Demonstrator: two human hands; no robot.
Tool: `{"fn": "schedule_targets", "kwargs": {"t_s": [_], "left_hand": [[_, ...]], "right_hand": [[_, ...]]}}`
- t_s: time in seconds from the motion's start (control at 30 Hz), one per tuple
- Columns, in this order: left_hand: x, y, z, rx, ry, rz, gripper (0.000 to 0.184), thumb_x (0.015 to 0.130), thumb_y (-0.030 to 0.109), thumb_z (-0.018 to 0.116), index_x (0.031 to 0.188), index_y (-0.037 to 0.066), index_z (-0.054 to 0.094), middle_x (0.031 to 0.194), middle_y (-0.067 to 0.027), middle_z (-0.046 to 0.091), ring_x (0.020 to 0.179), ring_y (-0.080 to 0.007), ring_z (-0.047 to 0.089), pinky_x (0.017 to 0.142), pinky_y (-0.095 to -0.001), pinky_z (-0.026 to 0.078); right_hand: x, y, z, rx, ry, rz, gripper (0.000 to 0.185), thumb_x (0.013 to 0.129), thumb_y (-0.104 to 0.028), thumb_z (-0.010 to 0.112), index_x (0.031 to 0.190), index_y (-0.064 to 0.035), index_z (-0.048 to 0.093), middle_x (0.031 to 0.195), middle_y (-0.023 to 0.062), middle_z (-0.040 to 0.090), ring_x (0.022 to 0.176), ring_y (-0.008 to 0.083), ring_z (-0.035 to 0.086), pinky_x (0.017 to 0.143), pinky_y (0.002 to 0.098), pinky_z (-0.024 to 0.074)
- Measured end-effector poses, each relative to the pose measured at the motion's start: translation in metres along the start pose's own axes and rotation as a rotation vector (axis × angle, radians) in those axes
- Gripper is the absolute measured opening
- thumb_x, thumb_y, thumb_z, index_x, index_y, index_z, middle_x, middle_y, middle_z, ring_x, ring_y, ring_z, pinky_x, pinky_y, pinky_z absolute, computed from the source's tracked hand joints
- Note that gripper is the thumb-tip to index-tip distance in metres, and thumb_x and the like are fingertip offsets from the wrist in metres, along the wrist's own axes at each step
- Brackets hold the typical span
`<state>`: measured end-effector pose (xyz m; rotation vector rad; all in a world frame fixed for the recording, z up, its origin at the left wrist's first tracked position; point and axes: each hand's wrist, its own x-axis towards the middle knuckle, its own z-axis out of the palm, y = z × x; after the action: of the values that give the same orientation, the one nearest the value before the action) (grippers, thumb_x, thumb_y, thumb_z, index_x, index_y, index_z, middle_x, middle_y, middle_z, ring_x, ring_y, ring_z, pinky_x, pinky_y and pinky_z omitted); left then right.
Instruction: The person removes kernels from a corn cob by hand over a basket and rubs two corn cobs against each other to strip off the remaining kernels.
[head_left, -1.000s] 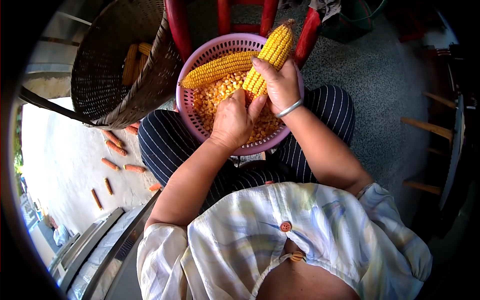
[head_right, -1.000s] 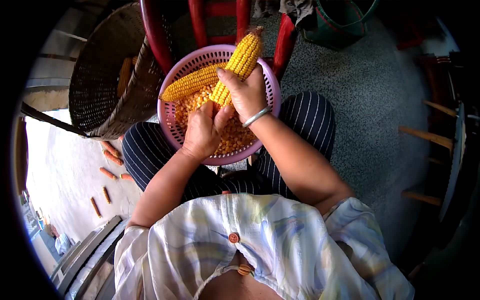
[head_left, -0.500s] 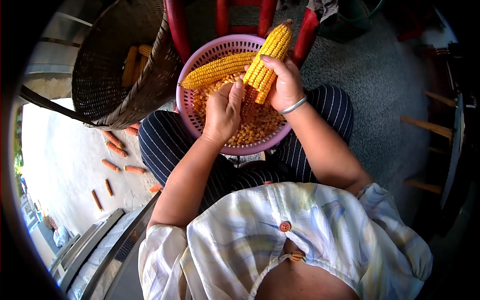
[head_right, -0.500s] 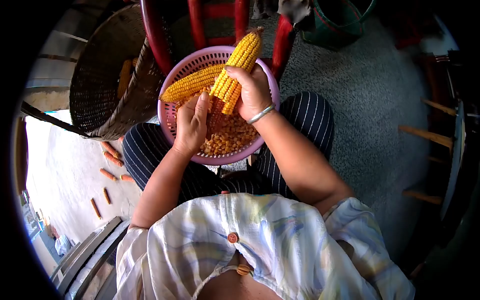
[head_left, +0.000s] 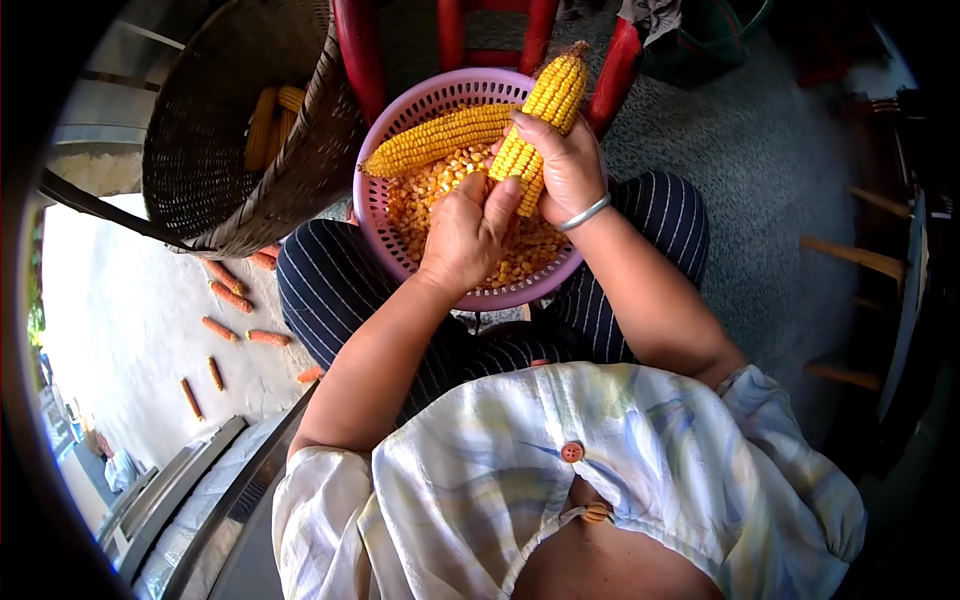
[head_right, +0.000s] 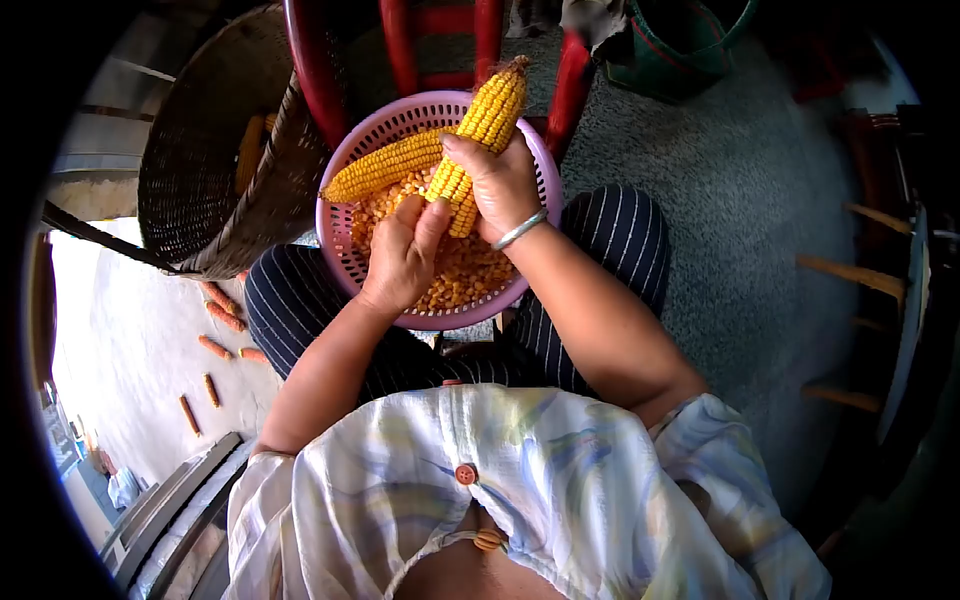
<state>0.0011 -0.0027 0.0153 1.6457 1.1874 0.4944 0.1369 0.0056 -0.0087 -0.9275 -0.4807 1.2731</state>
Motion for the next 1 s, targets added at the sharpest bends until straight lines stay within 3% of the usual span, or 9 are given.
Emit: {"fn": "schedule_targets", "kwargs": {"t_s": [0.23, 0.37, 0.43, 0.5, 0.57, 0.6, 0.77, 0.97, 1.0], "left_hand": [[0.007, -0.013, 0.0, -0.112, 0.05, 0.028, 0.045, 0.092, 0.039, 0.045, 0.085, -0.004, 0.054, 0.06, -0.0154, 0.056, 0.06, -0.0257, 0.058, 0.059, -0.0363, 0.045], [0.005, -0.006, 0.001, 0.009, 0.02, 0.01, 0.054, 0.08, 0.048, 0.061, 0.084, -0.005, 0.051, 0.064, -0.0183, 0.057, 0.061, -0.0311, 0.058, 0.062, -0.0375, 0.046], [0.003, -0.004, 0.002, 0.18, -0.021, -0.009, 0.053, 0.079, 0.045, 0.065, 0.091, -0.006, 0.053, 0.066, -0.0111, 0.056, 0.058, -0.0176, 0.051, 0.058, -0.0313, 0.044], [0.003, -0.005, 0.001, 0.185, -0.062, -0.023, 0.048, 0.082, 0.04, 0.064, 0.091, -0.005, 0.054, 0.07, -0.0085, 0.058, 0.062, -0.0151, 0.051, 0.06, -0.0299, 0.044], [0.004, -0.017, 0.008, -0.228, 0.001, 0.047, 0.043, 0.084, 0.037, 0.06, 0.085, -0.006, 0.054, 0.063, -0.012, 0.057, 0.058, -0.0189, 0.056, 0.057, -0.0324, 0.045], [0.007, -0.02, 0.007, -0.309, -0.005, 0.081, 0.038, 0.09, 0.032, 0.055, 0.087, -0.006, 0.055, 0.064, -0.0069, 0.057, 0.059, -0.0117, 0.052, 0.056, -0.0285, 0.044], [0.007, -0.015, -0.002, -0.503, -0.056, -0.086, 0.04, 0.095, 0.031, 0.045, 0.091, -0.006, 0.057, 0.068, -0.0013, 0.054, 0.061, -0.0076, 0.048, 0.055, -0.0234, 0.042], [0.006, -0.002, -0.009, -0.396, 0.033, -0.131, 0.049, 0.089, 0.041, 0.052, 0.091, -0.008, 0.056, 0.076, -0.0108, 0.059, 0.069, -0.0164, 0.056, 0.063, -0.0305, 0.046], [0.008, -0.006, -0.006, -0.163, 0.007, -0.033, 0.051, 0.087, 0.043, 0.054, 0.09, -0.008, 0.056, 0.076, -0.0139, 0.059, 0.069, -0.0201, 0.057, 0.064, -0.0331, 0.046]], "right_hand": [[0.004, 0.004, -0.006, 0.008, 0.003, -0.027, 0.029, 0.079, -0.015, 0.065, 0.098, -0.0024, 0.047, 0.081, 0.0074, 0.057, 0.069, 0.0176, 0.06, 0.064, 0.0303, 0.0523], [0.004, 0.007, -0.001, -0.151, 0.082, -0.14, 0.027, 0.081, -0.014, 0.065, 0.099, -0.0031, 0.048, 0.083, 0.0055, 0.056, 0.07, 0.0153, 0.059, 0.065, 0.0284, 0.0523], [0.002, 0.005, 0.002, -0.098, 0.11, -0.104, 0.028, 0.078, -0.008, 0.067, 0.098, -0.0021, 0.05, 0.086, 0.0013, 0.055, 0.074, 0.0098, 0.054, 0.066, 0.0246, 0.047], [0.003, 0.006, -0.002, -0.113, 0.056, -0.104, 0.027, 0.081, -0.013, 0.064, 0.1, -0.0034, 0.048, 0.086, 0.0048, 0.056, 0.07, 0.0148, 0.059, 0.063, 0.028, 0.0527], [0.005, 0.006, -0.006, -0.084, 0.034, -0.087, 0.027, 0.081, -0.014, 0.064, 0.1, -0.0031, 0.048, 0.085, 0.0057, 0.056, 0.069, 0.016, 0.06, 0.062, 0.0291, 0.053], [0.006, 0.005, -0.007, -0.046, 0.03, -0.061, 0.027, 0.081, -0.015, 0.063, 0.1, -0.0029, 0.048, 0.085, 0.0064, 0.056, 0.068, 0.017, 0.06, 0.062, 0.0293, 0.0531], [0.006, 0.005, -0.01, 0.045, 0.107, 0.032, 0.03, 0.081, -0.016, 0.062, 0.103, -0.0021, 0.048, 0.085, 0.0082, 0.056, 0.07, 0.0201, 0.061, 0.065, 0.0322, 0.0533], [0.005, -0.007, 0.0, -0.014, 0.069, -0.073, 0.031, 0.075, -0.012, 0.07, 0.096, -0.002, 0.049, 0.087, 0.0036, 0.055, 0.076, 0.0118, 0.056, 0.07, 0.0265, 0.048], [0.005, -0.005, -0.001, -0.073, 0.083, -0.114, 0.038, 0.073, -0.011, 0.073, 0.098, -0.0003, 0.047, 0.089, 0.0042, 0.054, 0.078, 0.0116, 0.056, 0.071, 0.0259, 0.0484]]}}
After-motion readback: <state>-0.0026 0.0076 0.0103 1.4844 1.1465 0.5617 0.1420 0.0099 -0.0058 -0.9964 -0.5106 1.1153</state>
